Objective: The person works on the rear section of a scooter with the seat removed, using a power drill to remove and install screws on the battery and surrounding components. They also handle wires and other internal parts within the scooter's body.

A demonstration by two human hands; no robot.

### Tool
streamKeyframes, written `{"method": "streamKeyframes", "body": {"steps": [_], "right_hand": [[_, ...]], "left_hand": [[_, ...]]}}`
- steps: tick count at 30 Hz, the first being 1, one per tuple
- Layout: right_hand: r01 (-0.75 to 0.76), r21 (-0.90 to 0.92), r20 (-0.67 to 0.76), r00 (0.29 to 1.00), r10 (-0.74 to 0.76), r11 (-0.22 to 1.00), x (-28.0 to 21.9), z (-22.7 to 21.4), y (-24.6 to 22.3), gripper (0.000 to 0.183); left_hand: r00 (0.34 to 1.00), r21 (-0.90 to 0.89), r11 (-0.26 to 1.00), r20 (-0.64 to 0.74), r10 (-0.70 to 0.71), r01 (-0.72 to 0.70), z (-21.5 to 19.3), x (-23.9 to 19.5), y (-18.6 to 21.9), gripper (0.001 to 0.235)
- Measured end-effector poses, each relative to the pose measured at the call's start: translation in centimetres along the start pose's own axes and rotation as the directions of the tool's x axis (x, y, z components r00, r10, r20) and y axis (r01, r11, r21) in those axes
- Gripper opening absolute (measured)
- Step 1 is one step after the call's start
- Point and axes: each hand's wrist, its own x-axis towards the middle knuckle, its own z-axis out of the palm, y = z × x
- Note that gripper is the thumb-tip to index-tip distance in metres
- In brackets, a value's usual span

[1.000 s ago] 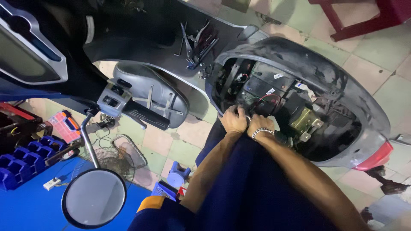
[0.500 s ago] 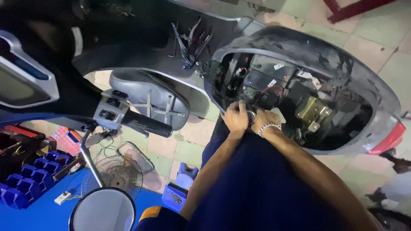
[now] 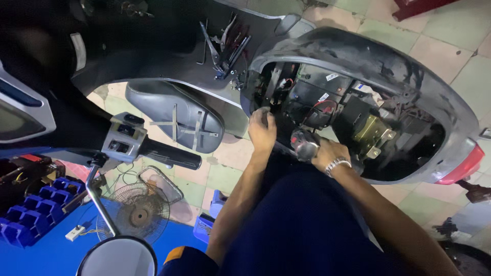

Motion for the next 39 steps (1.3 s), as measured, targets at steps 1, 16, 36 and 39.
{"method": "streamKeyframes", "body": {"steps": [1, 16, 36, 39], "right_hand": [[-0.006, -0.054, 0.047, 0.999, 0.009, 0.998, -0.2, 0.7, 0.6, 0.051], [0.364, 0.129, -0.603, 0.768, -0.218, 0.923, -4.6, 4.2, 7.8, 0.068], [-0.28, 0.43, -0.337, 0.832, 0.44, 0.858, -2.9, 13.3, 11.1, 0.078], [-0.263, 0.428, -0.383, 0.814, 0.437, 0.865, -4.2, 13.3, 11.0, 0.073]], "left_hand": [[1.0, -0.015, 1.0, 0.002, 0.027, -0.027, 0.6, 0.1, -0.7, 0.017], [0.503, -0.25, 0.462, 0.642, -0.579, 0.851, 6.9, 5.8, -8.5, 0.02], [0.988, -0.224, 0.97, 0.145, -0.059, 0.09, 4.0, 5.7, -5.3, 0.014], [0.819, 0.189, 0.982, 0.558, -0.129, 0.026, 8.7, 4.1, -3.5, 0.023]]}}
